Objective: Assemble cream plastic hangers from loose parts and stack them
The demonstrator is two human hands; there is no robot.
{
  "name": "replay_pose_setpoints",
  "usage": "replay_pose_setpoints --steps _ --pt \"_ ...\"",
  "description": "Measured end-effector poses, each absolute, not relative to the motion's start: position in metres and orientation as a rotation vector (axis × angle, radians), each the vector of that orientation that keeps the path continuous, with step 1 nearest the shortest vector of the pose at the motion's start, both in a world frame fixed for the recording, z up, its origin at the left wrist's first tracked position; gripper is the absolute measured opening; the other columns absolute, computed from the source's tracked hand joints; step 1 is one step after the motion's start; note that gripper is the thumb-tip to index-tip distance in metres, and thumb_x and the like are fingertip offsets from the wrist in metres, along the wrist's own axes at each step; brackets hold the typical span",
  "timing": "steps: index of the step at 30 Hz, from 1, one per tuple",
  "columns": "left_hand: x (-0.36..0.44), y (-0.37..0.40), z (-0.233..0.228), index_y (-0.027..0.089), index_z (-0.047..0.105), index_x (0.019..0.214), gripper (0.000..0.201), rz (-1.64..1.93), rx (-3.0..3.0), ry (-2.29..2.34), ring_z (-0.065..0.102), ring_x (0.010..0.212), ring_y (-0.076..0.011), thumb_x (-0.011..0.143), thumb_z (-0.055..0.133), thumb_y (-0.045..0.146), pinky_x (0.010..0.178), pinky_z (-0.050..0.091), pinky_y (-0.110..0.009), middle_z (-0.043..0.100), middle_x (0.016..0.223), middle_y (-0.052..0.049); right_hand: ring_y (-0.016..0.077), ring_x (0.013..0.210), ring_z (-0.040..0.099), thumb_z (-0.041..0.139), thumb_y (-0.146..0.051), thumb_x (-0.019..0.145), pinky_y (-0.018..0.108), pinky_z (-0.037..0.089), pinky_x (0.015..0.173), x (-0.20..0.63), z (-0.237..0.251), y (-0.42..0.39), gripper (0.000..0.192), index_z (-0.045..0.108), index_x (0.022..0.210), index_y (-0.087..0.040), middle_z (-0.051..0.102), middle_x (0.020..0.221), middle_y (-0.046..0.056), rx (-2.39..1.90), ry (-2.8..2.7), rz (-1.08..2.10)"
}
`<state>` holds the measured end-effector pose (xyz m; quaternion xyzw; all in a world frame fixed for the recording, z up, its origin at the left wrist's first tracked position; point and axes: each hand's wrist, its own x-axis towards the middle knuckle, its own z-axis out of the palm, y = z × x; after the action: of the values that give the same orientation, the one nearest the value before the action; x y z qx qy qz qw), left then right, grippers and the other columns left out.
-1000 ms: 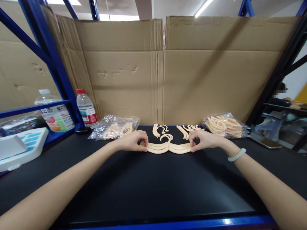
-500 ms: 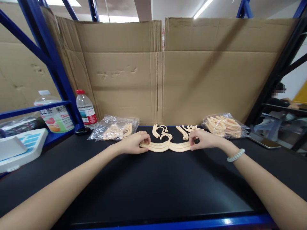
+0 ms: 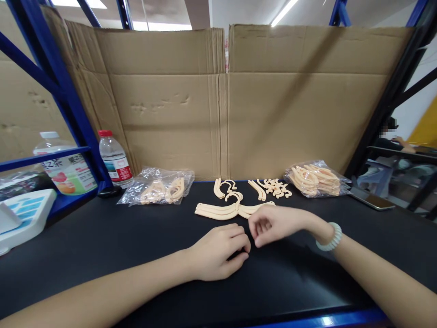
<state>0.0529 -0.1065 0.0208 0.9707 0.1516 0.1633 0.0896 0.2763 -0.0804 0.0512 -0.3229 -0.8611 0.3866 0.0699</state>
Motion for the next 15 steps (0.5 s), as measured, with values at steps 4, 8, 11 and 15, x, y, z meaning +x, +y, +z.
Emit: replay_pose_setpoints --steps 4,8,11,15 --pt "0.051 -0.102 0.02 0.018 0.055 0.094 0.012 0.479 2.88 0.434 0.055 0.08 -0.0156 0.084 0.049 0.014 0.074 0.043 -0.024 0.06 0.089 -0.003 0.0096 0.058 0.055 0.07 -0.022 0.074 0.019 0.042 0.055 0.265 0.049 -0.092 0.012 0.066 0.083 -0.014 0.057 0.063 -0.004 -0.974 -2.661 1.243" --pt "0.052 -0.103 0.02 0.018 0.055 0.092 0.011 0.466 2.893 0.452 0.054 0.077 -0.0155 0.083 0.05 0.014 0.072 0.042 -0.024 0.059 0.085 -0.002 0.0106 0.061 0.055 0.067 -0.018 0.075 0.02 0.043 0.056 0.267 0.055 -0.095 0.011 0.066 0.085 -0.014 0.058 0.066 -0.003 -1.064 -2.702 1.194" --pt "0.052 -0.103 0.02 0.019 0.054 0.091 0.01 0.456 2.894 0.456 0.054 0.077 -0.0153 0.084 0.049 0.014 0.072 0.042 -0.024 0.059 0.084 -0.002 0.0115 0.062 0.056 0.067 -0.018 0.075 0.021 0.043 0.057 0.27 0.059 -0.095 0.012 0.065 0.087 -0.014 0.059 0.067 -0.002 -1.137 -2.72 1.158" --pt "0.052 -0.103 0.021 0.019 0.054 0.092 0.01 0.441 2.9 0.472 0.054 0.077 -0.0153 0.084 0.049 0.015 0.072 0.042 -0.024 0.058 0.084 -0.002 0.0123 0.064 0.058 0.067 -0.019 0.075 0.022 0.043 0.059 0.274 0.063 -0.096 0.013 0.065 0.088 -0.015 0.06 0.068 -0.002 -1.209 -2.746 1.1"
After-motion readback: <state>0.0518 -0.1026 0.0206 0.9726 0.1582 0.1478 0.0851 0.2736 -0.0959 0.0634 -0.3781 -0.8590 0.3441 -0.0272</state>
